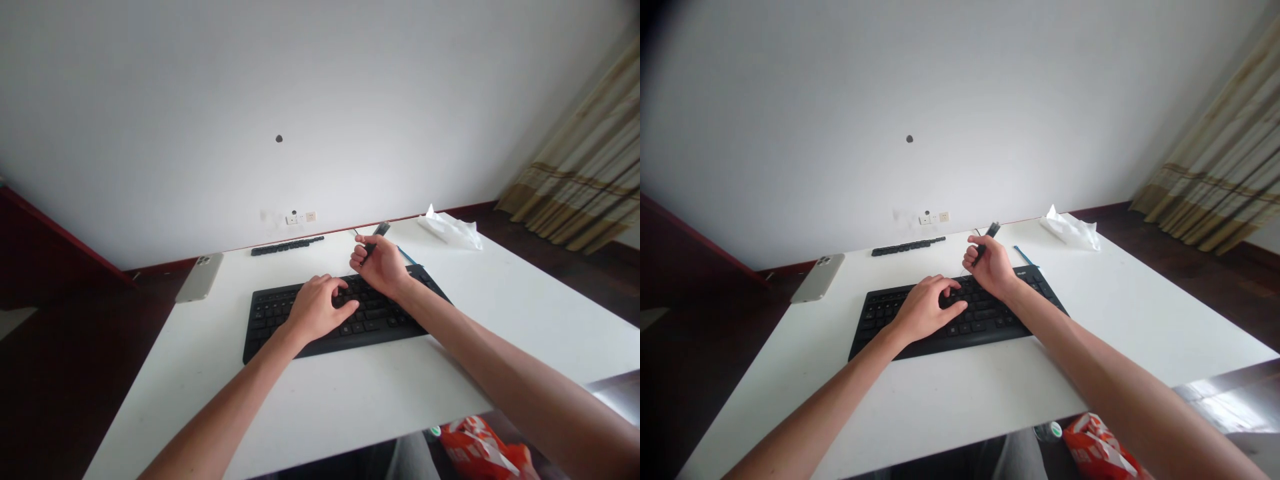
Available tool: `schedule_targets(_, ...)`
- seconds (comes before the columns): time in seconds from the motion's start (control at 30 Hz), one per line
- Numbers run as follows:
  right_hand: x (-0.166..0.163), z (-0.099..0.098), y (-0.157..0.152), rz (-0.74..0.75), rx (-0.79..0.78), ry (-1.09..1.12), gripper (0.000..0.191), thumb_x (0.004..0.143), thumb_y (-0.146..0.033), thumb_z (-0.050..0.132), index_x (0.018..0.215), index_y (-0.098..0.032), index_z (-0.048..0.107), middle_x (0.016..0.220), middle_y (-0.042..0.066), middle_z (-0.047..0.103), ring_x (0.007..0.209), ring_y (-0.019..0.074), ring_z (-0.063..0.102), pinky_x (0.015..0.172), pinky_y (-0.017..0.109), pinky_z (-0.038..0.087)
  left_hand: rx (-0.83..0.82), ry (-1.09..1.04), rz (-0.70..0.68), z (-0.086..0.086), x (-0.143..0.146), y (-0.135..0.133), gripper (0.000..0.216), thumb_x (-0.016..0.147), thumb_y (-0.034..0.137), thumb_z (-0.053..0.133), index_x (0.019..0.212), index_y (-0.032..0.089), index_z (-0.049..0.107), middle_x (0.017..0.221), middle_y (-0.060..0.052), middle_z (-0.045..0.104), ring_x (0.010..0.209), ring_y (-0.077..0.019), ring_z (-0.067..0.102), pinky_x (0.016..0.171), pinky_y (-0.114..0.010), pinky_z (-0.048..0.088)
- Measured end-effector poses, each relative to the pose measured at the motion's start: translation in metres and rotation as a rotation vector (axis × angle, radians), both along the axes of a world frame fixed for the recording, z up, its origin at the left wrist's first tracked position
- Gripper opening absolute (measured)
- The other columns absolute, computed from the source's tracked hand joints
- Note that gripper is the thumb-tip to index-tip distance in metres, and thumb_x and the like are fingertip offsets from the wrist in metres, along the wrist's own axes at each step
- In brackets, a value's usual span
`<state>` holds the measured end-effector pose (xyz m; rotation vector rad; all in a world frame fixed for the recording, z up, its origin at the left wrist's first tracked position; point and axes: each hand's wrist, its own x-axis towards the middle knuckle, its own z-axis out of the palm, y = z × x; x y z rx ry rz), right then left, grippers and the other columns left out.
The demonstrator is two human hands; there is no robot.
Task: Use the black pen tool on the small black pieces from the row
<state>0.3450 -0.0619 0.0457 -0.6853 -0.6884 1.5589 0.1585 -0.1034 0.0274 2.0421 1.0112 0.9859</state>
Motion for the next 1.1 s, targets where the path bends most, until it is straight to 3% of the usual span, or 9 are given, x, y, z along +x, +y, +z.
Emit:
schedule_targets(0.17,-0.003,-0.004,0.000,0.094,-0.058,0.065,0.032,0.086,-0.039,0.071,0.072,-0.022,0.047,0.059,-0.006,0.029,0.053,0.0115,0.029,0.050,0.025,0.035,-0.059,0.038,-0.002,0.004,-0.002,0.003,0.010,0.077,0.022,0.073,0.087,0.022,0.076,0.059,-0.001,0.055,0.067,-0.0208,0.049,0.071,-0.033,0.037)
schedule_targets(0.33,-0.005,-0.011,0.001,0.165,-0.109,0.006,0.053,0.083,-0.044,0.080,0.064,-0.021,0.036,0.059,-0.007,0.028,0.054,0.0093,0.029,0.049,0.022,0.033,-0.029,0.291,0.016,0.009,-0.003,0.002,0.020,0.081,0.023,0.063,0.097,0.021,0.075,0.063,0.001,0.058,0.071,-0.0185,0.053,0.073,-0.031,0.040)
schedule_targets(0.47,-0.006,-0.014,0.001,0.146,-0.108,-0.024,0.055,0.081,-0.044,0.083,0.064,-0.021,0.036,0.060,-0.007,0.029,0.054,0.0085,0.028,0.049,0.021,0.033,0.008,0.351,0.015,0.009,-0.004,0.001,0.020,0.083,0.025,0.063,0.100,0.021,0.073,0.065,0.002,0.059,0.074,-0.0183,0.056,0.073,-0.031,0.042)
schedule_targets(0.7,-0.010,-0.012,-0.004,0.199,-0.017,-0.089,0.058,0.085,-0.045,0.079,0.063,-0.022,0.032,0.060,-0.008,0.025,0.055,0.0091,0.024,0.049,0.023,0.031,-0.033,0.276,0.054,0.003,-0.006,0.007,0.022,0.086,0.020,0.061,0.107,0.018,0.068,0.066,0.004,0.060,0.061,-0.0134,0.054,0.065,-0.027,0.041)
schedule_targets(0.9,-0.014,-0.011,-0.007,0.243,0.036,-0.109,0.056,0.086,-0.044,0.078,0.065,-0.022,0.032,0.061,-0.008,0.024,0.055,0.0094,0.022,0.049,0.024,0.028,0.020,0.329,0.034,0.002,-0.005,0.007,0.018,0.085,0.017,0.061,0.098,0.019,0.073,0.059,0.004,0.056,0.058,-0.0129,0.051,0.068,-0.028,0.042)
schedule_targets(1.1,-0.012,-0.015,-0.001,0.165,0.005,-0.094,0.056,0.086,-0.041,0.078,0.064,-0.022,0.030,0.060,-0.008,0.022,0.054,0.0090,0.020,0.048,0.023,0.025,-0.015,0.324,0.029,0.003,-0.005,0.008,0.020,0.085,0.020,0.062,0.101,0.019,0.074,0.061,0.004,0.056,0.056,-0.0118,0.049,0.063,-0.026,0.039)
